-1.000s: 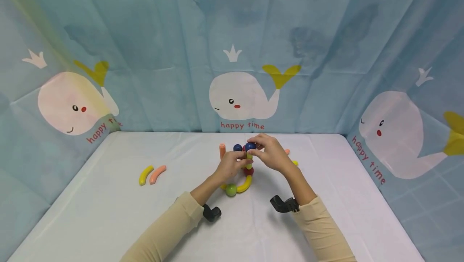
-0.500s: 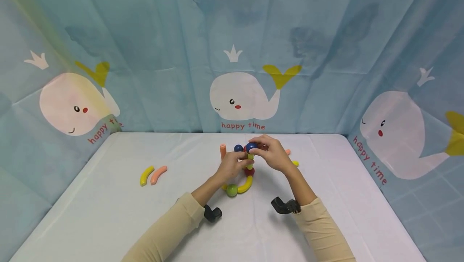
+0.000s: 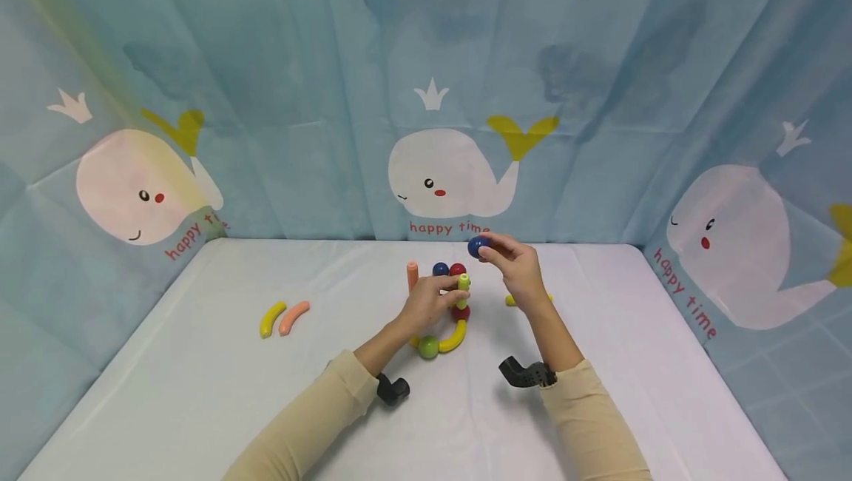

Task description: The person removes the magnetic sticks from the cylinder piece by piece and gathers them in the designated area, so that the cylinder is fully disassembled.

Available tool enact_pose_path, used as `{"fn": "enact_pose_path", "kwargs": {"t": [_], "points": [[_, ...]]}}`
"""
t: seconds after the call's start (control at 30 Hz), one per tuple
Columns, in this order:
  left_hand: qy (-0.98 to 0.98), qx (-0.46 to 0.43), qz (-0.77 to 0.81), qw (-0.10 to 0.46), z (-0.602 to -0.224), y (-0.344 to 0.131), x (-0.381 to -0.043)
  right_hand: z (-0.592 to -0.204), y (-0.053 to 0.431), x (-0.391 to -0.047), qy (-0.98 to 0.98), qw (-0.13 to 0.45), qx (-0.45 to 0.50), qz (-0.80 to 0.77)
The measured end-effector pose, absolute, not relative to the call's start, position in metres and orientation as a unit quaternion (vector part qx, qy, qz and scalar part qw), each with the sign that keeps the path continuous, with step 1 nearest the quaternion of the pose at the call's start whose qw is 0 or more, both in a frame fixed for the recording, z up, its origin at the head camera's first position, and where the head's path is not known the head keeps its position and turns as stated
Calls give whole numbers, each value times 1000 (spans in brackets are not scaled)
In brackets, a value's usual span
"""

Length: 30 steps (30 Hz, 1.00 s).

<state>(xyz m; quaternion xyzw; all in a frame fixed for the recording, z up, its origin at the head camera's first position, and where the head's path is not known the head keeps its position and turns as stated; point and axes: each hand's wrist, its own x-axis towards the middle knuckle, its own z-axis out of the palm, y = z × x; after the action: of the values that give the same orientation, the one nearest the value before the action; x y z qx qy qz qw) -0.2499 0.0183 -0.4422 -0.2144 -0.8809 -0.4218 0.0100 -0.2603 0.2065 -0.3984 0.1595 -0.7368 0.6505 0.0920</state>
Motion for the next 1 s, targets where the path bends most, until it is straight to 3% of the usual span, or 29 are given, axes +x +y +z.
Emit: {"fn": "enact_pose_path", "kwargs": {"t": [0.3, 0.63, 1.0], "points": [[-883, -214, -418, 17, -442, 19, -250, -396, 211, -276, -810, 87, 153, 560], [-889, -213, -406, 23, -442, 18, -250, -426, 218, -305, -869, 22, 91, 487], [-887, -217, -406, 23, -442, 19, -249, -446, 209, -322, -911, 1, 94, 401]]}}
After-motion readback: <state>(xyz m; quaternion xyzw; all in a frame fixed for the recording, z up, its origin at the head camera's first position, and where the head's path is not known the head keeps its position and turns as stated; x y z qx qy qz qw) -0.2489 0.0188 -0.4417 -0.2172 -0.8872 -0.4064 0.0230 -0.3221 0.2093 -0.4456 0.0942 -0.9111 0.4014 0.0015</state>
